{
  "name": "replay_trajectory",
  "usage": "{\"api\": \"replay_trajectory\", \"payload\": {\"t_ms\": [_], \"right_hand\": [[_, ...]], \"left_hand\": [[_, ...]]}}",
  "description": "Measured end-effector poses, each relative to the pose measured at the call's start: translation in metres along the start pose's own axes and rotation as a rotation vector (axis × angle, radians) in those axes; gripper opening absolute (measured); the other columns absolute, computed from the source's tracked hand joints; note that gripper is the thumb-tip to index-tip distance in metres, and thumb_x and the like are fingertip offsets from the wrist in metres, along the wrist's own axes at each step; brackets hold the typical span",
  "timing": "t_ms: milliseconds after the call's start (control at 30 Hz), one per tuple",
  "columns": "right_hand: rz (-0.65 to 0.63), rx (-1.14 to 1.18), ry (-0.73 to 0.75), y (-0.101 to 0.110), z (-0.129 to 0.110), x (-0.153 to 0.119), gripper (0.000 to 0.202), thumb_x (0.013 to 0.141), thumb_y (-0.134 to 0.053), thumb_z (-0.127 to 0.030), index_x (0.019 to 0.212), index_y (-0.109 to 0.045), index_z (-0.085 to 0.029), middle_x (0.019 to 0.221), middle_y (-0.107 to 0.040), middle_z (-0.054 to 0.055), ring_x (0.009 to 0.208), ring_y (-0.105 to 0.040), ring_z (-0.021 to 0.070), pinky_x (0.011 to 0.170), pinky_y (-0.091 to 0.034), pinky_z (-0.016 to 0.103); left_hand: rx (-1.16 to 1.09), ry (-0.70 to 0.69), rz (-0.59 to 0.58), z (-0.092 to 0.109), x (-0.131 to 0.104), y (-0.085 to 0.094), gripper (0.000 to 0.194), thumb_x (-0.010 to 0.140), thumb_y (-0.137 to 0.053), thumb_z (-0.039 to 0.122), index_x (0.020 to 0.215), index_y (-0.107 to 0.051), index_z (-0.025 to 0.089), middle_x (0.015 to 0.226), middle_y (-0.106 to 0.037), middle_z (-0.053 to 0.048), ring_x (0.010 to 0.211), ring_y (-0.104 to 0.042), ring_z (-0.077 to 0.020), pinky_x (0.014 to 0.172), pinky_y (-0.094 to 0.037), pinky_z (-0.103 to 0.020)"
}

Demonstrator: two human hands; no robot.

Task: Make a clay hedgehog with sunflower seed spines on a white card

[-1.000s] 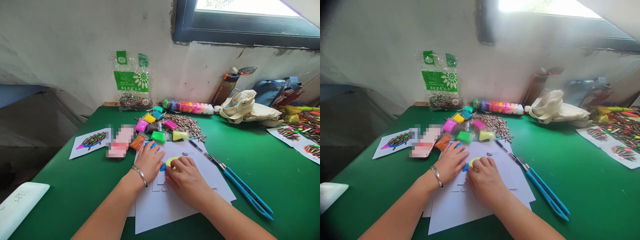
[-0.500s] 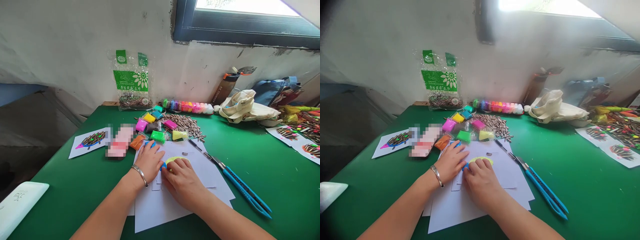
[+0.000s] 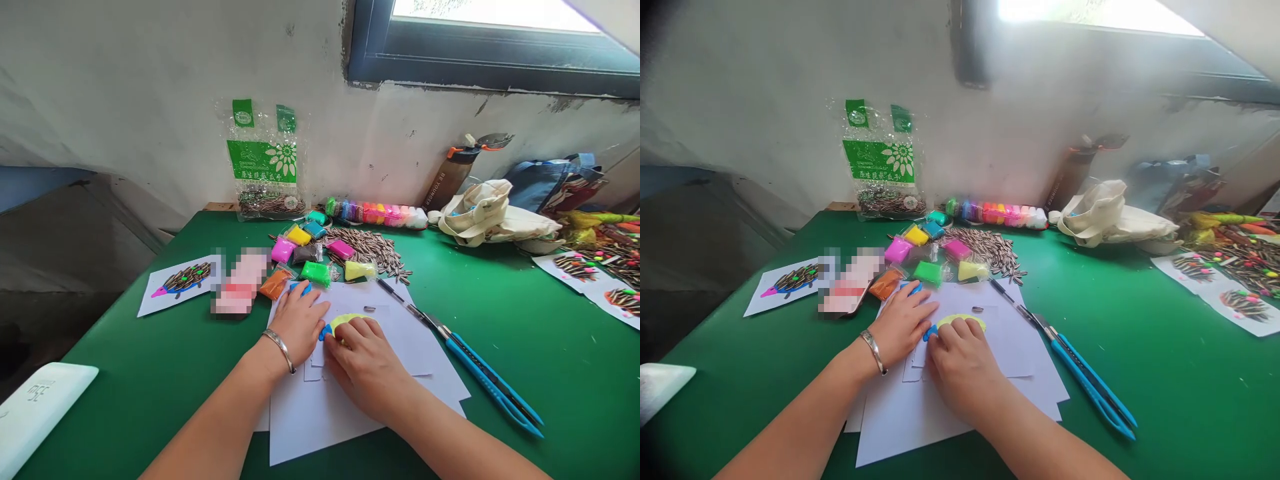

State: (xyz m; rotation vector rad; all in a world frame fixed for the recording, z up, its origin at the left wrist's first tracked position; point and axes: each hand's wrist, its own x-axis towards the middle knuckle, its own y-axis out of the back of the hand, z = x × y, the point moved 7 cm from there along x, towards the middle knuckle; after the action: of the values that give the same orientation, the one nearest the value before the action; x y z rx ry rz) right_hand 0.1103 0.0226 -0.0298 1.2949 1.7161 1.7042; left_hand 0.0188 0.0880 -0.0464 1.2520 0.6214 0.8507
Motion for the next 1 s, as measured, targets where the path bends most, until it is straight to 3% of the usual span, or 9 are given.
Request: {"api": "replay_trajectory", "payload": {"t_ms": [233, 500, 667, 867, 1000], "right_hand": [[0.028, 0.023, 0.008, 0.005, 0.002, 0.0, 0.017, 0.086, -0.052, -0.02, 0.1, -0.061, -0.02, 0.086, -0.058, 0.006, 0.082, -0.045, 0.0185, 0.077, -0.031, 0.035], [-0.012, -0.011, 0.021, 0.0, -0.003, 0.003, 0.013, 0.088, -0.051, -0.024, 0.086, -0.062, -0.02, 0.077, -0.055, 0.005, 0.079, -0.045, 0.0191, 0.076, -0.031, 0.036], [-0.01, 0.007, -0.014, 0.0, 0.003, 0.003, 0.022, 0.086, -0.053, -0.025, 0.106, -0.06, -0.02, 0.088, -0.057, 0.007, 0.084, -0.045, 0.0202, 0.079, -0.031, 0.037], [-0.063, -0.008, -0.05, -0.005, 0.007, 0.006, 0.023, 0.082, -0.06, -0.033, 0.101, -0.061, -0.02, 0.089, -0.057, 0.007, 0.087, -0.046, 0.0216, 0.082, -0.031, 0.039], [-0.022, 0.004, -0.049, -0.003, 0.006, 0.005, 0.03, 0.083, -0.057, -0.032, 0.111, -0.058, -0.022, 0.094, -0.058, 0.007, 0.089, -0.046, 0.0219, 0.082, -0.031, 0.039]], "left_hand": [[-0.003, -0.003, -0.002, 0.0, 0.001, 0.001, 0.031, 0.085, -0.05, 0.018, 0.113, -0.059, 0.027, 0.126, -0.054, -0.005, 0.13, -0.029, -0.0318, 0.104, -0.03, -0.052], [0.009, -0.002, 0.001, 0.001, 0.0, 0.001, 0.031, 0.085, -0.05, 0.019, 0.114, -0.059, 0.026, 0.126, -0.054, -0.006, 0.13, -0.029, -0.0326, 0.104, -0.03, -0.053], [0.012, -0.01, 0.008, 0.001, 0.0, 0.0, 0.032, 0.084, -0.049, 0.016, 0.113, -0.059, 0.026, 0.125, -0.055, -0.006, 0.129, -0.03, -0.0324, 0.102, -0.031, -0.053], [0.003, -0.011, 0.017, 0.0, 0.0, -0.001, 0.035, 0.082, -0.049, 0.011, 0.111, -0.059, 0.028, 0.124, -0.055, -0.005, 0.129, -0.03, -0.0316, 0.102, -0.031, -0.053], [-0.009, -0.011, 0.013, -0.001, 0.0, -0.002, 0.036, 0.081, -0.051, 0.012, 0.113, -0.059, 0.028, 0.125, -0.054, -0.006, 0.129, -0.03, -0.0317, 0.102, -0.03, -0.053]]}}
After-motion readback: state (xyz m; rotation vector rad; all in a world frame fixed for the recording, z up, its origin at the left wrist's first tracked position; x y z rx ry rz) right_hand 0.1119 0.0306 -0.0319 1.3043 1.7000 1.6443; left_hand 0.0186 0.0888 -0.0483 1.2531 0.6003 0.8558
